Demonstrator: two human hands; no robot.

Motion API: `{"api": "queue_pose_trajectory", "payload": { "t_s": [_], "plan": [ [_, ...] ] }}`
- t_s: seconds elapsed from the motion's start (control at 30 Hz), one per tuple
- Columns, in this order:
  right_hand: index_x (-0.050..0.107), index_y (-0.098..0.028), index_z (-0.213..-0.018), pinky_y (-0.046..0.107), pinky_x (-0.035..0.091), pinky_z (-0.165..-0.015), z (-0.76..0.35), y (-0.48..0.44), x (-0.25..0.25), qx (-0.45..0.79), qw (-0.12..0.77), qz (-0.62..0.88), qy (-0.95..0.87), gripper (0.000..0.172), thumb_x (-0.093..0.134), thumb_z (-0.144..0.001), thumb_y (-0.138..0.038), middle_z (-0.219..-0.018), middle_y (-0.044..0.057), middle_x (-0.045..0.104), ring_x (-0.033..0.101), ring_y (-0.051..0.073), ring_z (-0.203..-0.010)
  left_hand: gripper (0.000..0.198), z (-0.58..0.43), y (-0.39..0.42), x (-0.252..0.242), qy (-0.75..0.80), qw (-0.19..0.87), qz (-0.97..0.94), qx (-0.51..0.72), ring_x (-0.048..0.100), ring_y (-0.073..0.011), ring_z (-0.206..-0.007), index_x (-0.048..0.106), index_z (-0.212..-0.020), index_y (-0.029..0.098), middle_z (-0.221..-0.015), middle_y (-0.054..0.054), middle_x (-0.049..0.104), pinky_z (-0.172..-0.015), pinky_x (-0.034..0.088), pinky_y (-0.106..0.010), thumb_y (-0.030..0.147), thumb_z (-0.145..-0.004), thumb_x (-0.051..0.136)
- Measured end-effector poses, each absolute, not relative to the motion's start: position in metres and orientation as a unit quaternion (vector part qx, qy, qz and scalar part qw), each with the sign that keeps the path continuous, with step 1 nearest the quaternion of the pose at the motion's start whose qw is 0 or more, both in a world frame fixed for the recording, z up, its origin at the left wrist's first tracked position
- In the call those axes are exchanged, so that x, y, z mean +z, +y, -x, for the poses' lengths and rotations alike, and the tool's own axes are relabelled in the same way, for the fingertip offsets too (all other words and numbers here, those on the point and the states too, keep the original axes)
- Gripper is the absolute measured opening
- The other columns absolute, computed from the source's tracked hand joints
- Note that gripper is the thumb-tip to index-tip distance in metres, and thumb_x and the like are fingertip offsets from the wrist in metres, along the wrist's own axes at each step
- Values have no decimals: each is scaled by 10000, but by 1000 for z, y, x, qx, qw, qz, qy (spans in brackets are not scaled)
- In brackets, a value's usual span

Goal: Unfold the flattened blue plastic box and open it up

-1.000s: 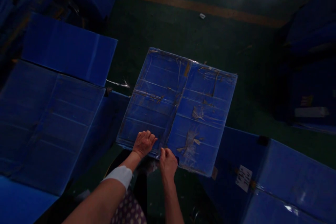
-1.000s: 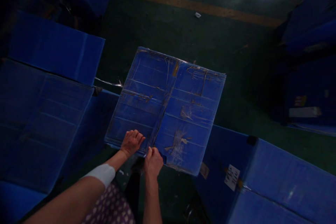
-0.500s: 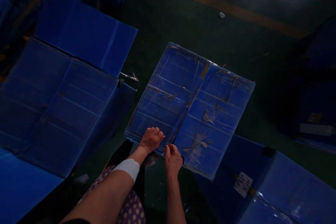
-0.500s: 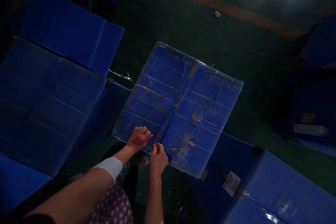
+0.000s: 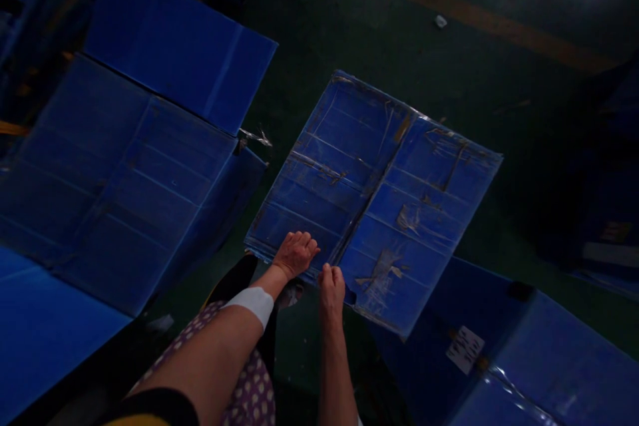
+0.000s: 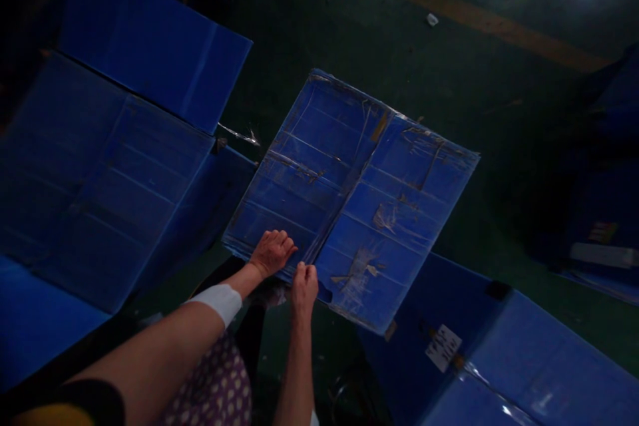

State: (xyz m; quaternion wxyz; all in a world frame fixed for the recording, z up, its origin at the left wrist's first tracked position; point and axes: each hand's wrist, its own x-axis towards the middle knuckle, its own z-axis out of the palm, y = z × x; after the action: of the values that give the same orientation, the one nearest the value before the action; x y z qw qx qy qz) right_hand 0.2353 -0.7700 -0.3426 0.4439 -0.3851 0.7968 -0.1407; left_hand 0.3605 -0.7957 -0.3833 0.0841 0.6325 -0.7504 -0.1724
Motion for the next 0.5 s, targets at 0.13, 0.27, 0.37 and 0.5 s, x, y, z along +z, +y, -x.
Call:
{"api": "queue_pose_trajectory", "payload": {
  "t_s": [0.13, 0.27, 0.37, 0.5],
  "plan": [
    [412, -230, -680, 255, 383, -539, -229, -763, -342, -207, 484, 362, 769, 394, 356, -849, -582, -554, -49, 465, 465, 141, -532, 273, -361, -796, -385, -755, 87, -629, -165, 482, -230, -819, 585, -861, 215, -886, -75, 582, -741, 286, -388, 373, -957, 384],
    [524, -203, -791, 274, 419, -688, -222, -758, -334, -241, 483, 368, 757, 411, 402, -843, -592, -725, 0, 597, 551, 165, -714, 291, -360, -796, -385, -754, 91, -631, -157, 479, -227, -810, 585, -844, 213, -865, -75, 571, -730, 281, -385, 380, -958, 376],
    [552, -200, -845, 290, 417, -728, -221, -756, -329, -244, 483, 371, 755, 393, 440, -841, -577, -803, 28, 647, 576, 186, -773, 298, -359, -796, -384, -754, 94, -633, -151, 480, -228, -815, 590, -840, 212, -869, -78, 574, -725, 279, -385, 387, -956, 378],
    [524, -211, -778, 281, 417, -658, -221, -755, -334, -246, 498, 367, 746, 373, 409, -875, -552, -691, 8, 625, 563, 174, -670, 282, -359, -795, -384, -756, 96, -630, -150, 480, -231, -832, 590, -868, 216, -890, -77, 579, -740, 282, -387, 380, -957, 379]
  ]
}}
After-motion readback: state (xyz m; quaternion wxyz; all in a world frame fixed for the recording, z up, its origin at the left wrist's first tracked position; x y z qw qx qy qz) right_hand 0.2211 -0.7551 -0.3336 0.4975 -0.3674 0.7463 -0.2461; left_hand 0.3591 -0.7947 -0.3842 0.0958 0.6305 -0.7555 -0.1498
